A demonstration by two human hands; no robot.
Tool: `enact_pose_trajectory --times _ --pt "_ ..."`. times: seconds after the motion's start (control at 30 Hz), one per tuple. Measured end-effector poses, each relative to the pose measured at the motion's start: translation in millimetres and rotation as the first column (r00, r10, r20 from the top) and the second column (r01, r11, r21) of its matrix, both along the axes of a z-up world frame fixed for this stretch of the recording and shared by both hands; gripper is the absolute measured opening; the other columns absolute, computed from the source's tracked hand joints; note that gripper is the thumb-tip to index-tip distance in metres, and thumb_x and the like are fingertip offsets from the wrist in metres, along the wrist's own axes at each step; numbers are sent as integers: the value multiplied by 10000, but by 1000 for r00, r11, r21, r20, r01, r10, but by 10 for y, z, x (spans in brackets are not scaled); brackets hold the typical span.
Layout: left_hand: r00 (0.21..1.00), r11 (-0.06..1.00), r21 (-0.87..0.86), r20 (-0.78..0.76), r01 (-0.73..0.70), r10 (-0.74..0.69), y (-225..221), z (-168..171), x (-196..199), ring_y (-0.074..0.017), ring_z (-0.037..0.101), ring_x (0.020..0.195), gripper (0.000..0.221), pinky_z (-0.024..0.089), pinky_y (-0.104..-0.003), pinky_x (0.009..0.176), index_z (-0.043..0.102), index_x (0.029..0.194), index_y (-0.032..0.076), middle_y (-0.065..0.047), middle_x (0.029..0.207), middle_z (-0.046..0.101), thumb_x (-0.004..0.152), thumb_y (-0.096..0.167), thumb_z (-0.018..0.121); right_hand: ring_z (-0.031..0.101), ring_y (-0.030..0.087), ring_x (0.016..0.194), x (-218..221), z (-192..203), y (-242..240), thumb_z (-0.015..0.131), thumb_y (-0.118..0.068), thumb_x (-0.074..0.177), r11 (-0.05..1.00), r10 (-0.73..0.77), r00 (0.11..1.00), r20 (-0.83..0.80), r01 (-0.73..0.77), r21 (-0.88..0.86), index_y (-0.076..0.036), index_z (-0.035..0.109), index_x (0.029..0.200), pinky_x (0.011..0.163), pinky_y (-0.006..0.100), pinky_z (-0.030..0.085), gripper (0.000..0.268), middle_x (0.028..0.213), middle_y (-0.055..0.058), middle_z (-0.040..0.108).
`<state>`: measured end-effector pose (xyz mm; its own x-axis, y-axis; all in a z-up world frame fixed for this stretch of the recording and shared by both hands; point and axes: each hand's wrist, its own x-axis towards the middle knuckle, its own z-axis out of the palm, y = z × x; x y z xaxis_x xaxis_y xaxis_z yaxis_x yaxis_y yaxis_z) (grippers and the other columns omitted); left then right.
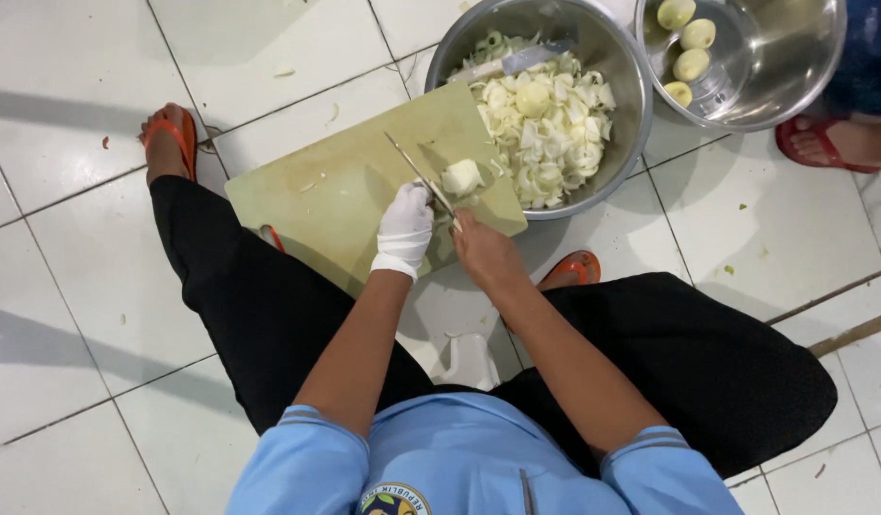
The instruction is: A person wearing gloves slices peeled onions on a cutting board and places the slices into a large metal bowl on the floor.
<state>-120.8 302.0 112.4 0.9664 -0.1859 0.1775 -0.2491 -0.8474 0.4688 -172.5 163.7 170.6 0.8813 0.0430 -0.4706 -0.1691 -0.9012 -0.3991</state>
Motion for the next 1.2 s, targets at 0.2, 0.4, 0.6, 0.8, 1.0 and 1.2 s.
enact_pose_trajectory --times 0.2,0.4,0.6,0.8,1.0,1.2 --pt "999 994 -104 36 44 -40 21 1 17 -194 621 896 85 517 -256 738 516 784 151 -22 973 546 762 88 569 601 377 1006 49 252 94 126 -464 1006 908 -279 945 -169 317 273 -65 500 1216 840 488 482 586 1056 221 628" --pt "984 987 -157 -177 -24 -4 40 44 4 -269 618 874 62 523 -363 742 545 750 168 -46 929 559 742 108 560 639 296 869 76 -351 -31 337 -322 981 930 -218 974 -62 227 291 -174 401 1205 716 460 505 276 934 134 620" --pt "971 991 -114 -234 -72 44 33 85 -33 -245 628 867 45 530 -368 749 551 781 176 -22 938 564 749 146 561 655 325 806 -15 28 25 310 -299 978 994 -30 1000 0 30 107 -152 403 1196 698 467 527 278 849 151 636" --pt "982 988 -140 -187 -66 39 33 136 -12 -285 627 842 38 532 -383 724 559 764 144 -59 899 571 739 117 570 658 337 788 7 -163 88 326 -161 956 999 34 996 84 -36 24 -85 440 1230 669 463 543 307 837 179 644" --pt "985 986 -153 -167 -66 40 64 -40 19 -214 621 879 78 530 -326 735 552 770 215 14 907 558 733 164 597 595 384 1011 88 -272 55 373 -166 942 961 -115 993 -17 115 253 -69 373 1283 833 528 501 355 1070 236 603" --pt "986 996 -74 -161 -51 38 112 -211 12 -248 624 853 50 526 -354 740 577 793 184 -32 900 568 762 144 580 412 343 1279 -32 706 275 68 -415 988 898 -270 925 -268 342 276 -44 461 1329 1101 446 285 638 1331 202 484"
